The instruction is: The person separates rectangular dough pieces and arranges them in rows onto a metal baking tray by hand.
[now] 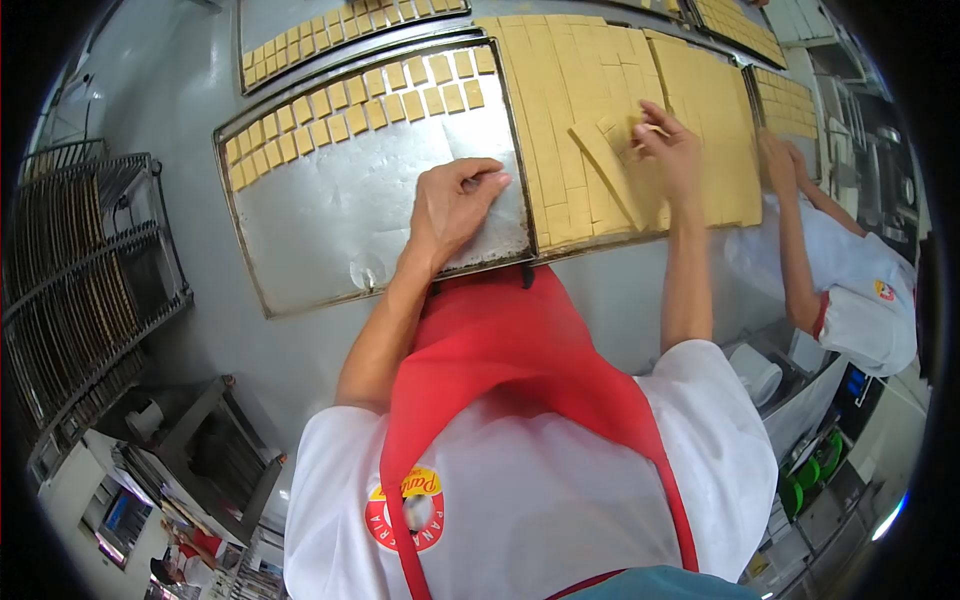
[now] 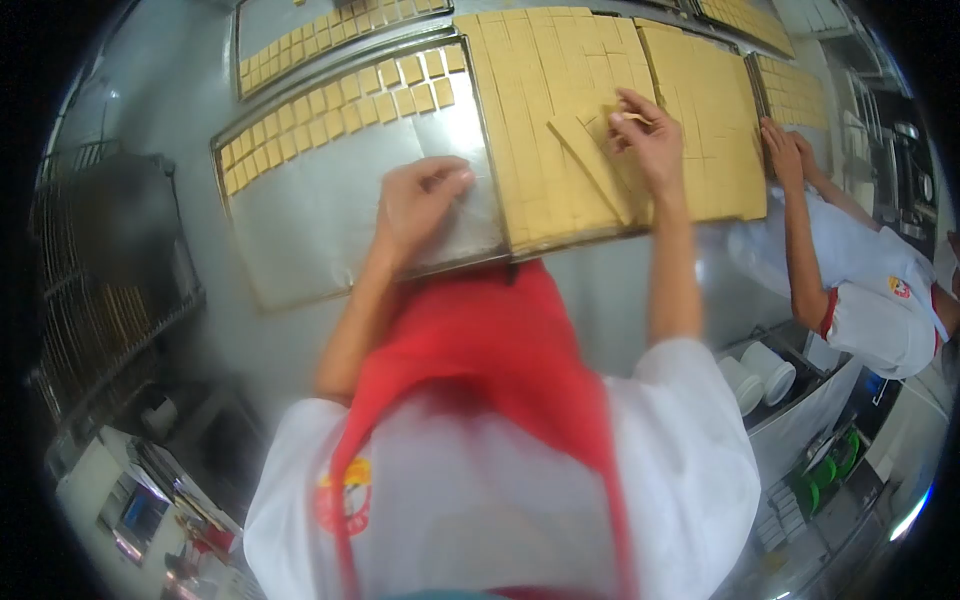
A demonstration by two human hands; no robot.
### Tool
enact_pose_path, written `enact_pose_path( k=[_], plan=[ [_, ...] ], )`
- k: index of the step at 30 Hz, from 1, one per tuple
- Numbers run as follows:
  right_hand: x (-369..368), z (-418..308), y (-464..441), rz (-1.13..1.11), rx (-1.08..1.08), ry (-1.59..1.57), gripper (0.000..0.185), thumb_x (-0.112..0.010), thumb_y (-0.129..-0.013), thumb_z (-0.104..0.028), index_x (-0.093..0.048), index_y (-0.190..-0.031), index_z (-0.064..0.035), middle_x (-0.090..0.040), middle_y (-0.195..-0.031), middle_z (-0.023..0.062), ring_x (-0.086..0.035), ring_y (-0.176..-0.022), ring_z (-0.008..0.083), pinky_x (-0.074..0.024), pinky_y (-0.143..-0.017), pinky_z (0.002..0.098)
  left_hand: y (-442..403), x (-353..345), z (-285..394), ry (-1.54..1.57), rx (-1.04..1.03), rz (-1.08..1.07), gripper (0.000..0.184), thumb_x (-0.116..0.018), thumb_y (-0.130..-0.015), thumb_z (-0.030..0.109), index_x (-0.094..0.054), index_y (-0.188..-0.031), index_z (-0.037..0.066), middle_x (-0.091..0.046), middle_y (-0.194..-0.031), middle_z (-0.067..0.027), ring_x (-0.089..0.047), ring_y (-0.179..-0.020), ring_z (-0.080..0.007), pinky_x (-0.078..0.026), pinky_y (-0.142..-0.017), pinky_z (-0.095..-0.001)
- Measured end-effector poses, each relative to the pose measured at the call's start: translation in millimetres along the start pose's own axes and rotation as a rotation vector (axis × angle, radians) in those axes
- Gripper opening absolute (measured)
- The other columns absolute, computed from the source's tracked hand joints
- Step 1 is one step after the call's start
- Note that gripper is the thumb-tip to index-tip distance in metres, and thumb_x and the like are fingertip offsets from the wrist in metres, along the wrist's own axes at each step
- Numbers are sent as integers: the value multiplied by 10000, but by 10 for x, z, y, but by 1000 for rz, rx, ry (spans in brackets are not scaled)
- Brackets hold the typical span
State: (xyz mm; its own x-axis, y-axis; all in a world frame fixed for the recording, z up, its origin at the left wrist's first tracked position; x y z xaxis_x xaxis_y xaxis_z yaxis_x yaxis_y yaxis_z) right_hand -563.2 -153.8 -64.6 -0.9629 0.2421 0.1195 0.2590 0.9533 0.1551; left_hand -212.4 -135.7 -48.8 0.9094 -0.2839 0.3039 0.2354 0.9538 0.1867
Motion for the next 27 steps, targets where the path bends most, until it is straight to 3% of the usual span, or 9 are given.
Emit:
enact_pose_path(
  k=[1,3,5,7,15,19,22,25,27],
  plan=[
    [-193,-82,100,-4,0,1,393,-745,-923,-18,-714,-1314,-34,-709,-1016,10,-666,-763,91,-548,-703,225,-8,16,60,1,2,4,279,-798,-905,218,-791,-1082,2,-783,-922,-142,-706,-797,-175,-553,-749,-310],
    [-779,-197,308,-190,-6,83,386,-747,-899,16,-729,-1282,-32,-702,-1092,24,-664,-828,97,-552,-738,216,-22,-87,85,305,115,-107,286,-812,-919,214,-784,-1062,-32,-760,-884,-77,-660,-768,-122,-535,-725,-266],
    [-1244,-330,477,-291,118,-30,366,-750,-883,22,-738,-1245,-28,-693,-1158,27,-651,-922,92,-553,-781,227,-44,-85,101,408,154,-100,285,-823,-924,204,-764,-1054,-43,-721,-850,-29,-601,-728,-81,-493,-670,-225],
    [-1550,-507,634,-340,197,125,323,-728,-890,88,-736,-1201,2,-687,-1252,75,-642,-1064,125,-540,-915,268,-73,-91,49,637,205,-122,278,-832,-916,199,-737,-1055,-22,-710,-829,-22,-569,-692,-70,-450,-621,-218],
    [-1975,-487,752,-359,311,55,308,-720,-886,95,-737,-1182,10,-673,-1273,92,-638,-1157,163,-528,-960,289,-67,121,-239,699,247,-111,220,-805,-930,180,-729,-1066,26,-698,-844,0,-549,-672,-59,-403,-589,-208],
    [-2096,-403,764,-361,242,39,311,-717,-883,98,-741,-1177,1,-672,-1256,89,-635,-1156,164,-523,-968,284,-44,213,-318,719,276,-128,200,-782,-940,160,-737,-1061,7,-714,-847,-23,-547,-661,-60,-399,-580,-208],
    [-2086,-438,728,-246,238,34,309,-720,-884,88,-744,-1177,-6,-697,-1166,71,-659,-1078,158,-537,-903,266,-56,314,-377,697,262,-72,196,-753,-953,134,-737,-1077,-16,-742,-880,-65,-548,-658,-64,-410,-582,-215],
    [-1999,-565,513,-137,184,222,333,-739,-881,54,-736,-1206,-19,-707,-1042,46,-676,-961,147,-545,-820,263,-68,447,-371,636,250,-7,210,-730,-961,114,-730,-1100,-44,-765,-925,-105,-552,-657,-72,-430,-589,-224],
    [-2010,-863,405,-31,415,422,317,-766,-867,-70,-755,-1184,-72,-733,-1029,91,-698,-858,188,-556,-767,298,-82,502,-378,596,246,12,219,-723,-964,108,-726,-1109,-56,-772,-946,-121,-554,-657,-77,-440,-594,-229]
  ],
)
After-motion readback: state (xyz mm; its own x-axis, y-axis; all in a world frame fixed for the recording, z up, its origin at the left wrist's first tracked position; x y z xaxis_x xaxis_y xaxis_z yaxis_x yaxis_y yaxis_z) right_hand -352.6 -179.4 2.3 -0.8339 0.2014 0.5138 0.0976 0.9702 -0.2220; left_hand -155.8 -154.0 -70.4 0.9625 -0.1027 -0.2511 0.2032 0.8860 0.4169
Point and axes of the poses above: each hand's wrist, its own y-axis away from the middle knuckle, its own x-axis out of the back of the hand, z = x × y, the point moved 9 cm from there along -y, towards the middle knuckle
